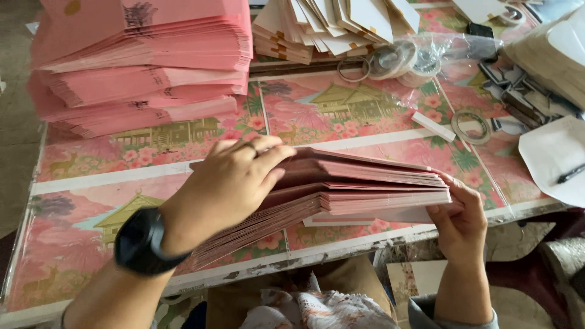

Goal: A person efficiently fans out a stack of pink papers and inserts them into white envelopes at a work table.

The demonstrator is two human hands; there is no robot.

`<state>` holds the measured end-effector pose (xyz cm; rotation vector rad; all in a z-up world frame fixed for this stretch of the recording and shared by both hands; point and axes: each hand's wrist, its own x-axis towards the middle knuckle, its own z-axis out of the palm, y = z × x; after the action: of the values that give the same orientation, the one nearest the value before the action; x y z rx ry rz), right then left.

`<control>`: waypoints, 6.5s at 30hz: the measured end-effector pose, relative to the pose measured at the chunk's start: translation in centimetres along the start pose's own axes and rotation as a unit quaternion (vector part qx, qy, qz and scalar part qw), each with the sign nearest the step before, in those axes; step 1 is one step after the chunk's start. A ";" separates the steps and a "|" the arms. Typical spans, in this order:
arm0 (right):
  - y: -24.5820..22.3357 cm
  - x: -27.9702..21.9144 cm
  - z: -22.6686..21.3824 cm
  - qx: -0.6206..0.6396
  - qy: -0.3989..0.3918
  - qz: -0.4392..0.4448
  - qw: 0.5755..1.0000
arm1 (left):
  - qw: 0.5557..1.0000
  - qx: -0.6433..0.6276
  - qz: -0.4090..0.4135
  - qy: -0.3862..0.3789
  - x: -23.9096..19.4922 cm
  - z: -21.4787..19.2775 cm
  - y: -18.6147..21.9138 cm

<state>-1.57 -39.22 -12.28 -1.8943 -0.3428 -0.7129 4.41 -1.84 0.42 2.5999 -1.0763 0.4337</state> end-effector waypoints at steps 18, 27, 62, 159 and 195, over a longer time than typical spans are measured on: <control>-11.5 7.6 1.4 -0.350 -0.286 -0.220 0.864 | 0.991 -0.091 -0.073 -0.070 3.6 3.1 -2.2; -11.4 7.4 2.4 -0.395 -0.256 -0.207 0.858 | 0.990 -0.084 -0.087 -0.066 3.3 3.0 -1.7; -10.3 9.5 3.4 -0.334 -0.263 -0.196 0.884 | 0.987 -0.060 -0.126 -0.080 2.4 3.1 -0.7; -0.7 -18.6 6.9 0.122 -0.070 0.090 0.986 | 0.944 0.305 -0.095 0.077 -19.4 9.5 11.1; 1.4 -2.0 13.2 -0.161 -0.643 0.126 0.738 | 0.980 -0.030 -0.193 0.037 -13.2 16.3 7.8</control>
<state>1.85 -27.75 -18.34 -2.4457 -0.8140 0.9220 -7.46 -4.92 -18.30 2.6295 -0.5303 0.3930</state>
